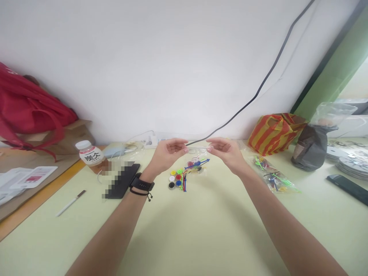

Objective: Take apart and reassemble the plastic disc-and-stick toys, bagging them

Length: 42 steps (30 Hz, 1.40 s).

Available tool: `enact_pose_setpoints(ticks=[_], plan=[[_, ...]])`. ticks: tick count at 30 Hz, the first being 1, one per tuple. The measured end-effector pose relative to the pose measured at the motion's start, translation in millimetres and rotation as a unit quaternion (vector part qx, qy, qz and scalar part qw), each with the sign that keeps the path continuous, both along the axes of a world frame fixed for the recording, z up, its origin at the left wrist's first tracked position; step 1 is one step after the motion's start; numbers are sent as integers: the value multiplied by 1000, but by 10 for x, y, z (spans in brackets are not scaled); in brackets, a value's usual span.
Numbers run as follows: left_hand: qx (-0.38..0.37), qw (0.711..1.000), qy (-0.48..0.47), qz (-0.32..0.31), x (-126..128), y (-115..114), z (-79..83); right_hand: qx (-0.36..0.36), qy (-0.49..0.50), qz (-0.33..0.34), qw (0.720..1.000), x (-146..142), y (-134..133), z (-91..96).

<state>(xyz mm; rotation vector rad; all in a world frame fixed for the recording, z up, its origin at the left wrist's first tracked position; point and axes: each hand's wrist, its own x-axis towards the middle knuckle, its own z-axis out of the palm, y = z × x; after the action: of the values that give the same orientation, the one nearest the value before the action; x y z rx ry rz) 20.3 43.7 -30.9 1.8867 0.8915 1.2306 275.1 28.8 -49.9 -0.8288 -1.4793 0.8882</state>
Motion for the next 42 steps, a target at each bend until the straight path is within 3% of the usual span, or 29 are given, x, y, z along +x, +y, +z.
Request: enact_pose_setpoints(ticks=[4,7,14,21,25,29,36,39,42], plan=[[68,993,88,26,-13,23,8,22,-49,-26,998,-10,25,-13],[82,991,102,20,-29,24,11,47,-73,-27,996,-9,43,-27],[33,998,46,-16,-43,42,-6,21,-33,-2,999,-10,-7,1],[0,1000,-22,-20,-21,26,-29,12,-19,-42,999,8,-3,-8],[-19,999,-29,-26,-14,-18,-12,15,-13,-14,1000,49,-6,-4],[13,1000,-7,-17,-8,-22,14,22,-28,4,999,57,-27,32],[123,983,128,44,-19,-47,89,96,-112,-64,987,-6,-44,77],[116,988,93,43,-19,-59,105,101,-95,-71,988,-6,-67,102],[63,998,14,4,-30,-57,106,101,-58,-56,992,5,-103,137]])
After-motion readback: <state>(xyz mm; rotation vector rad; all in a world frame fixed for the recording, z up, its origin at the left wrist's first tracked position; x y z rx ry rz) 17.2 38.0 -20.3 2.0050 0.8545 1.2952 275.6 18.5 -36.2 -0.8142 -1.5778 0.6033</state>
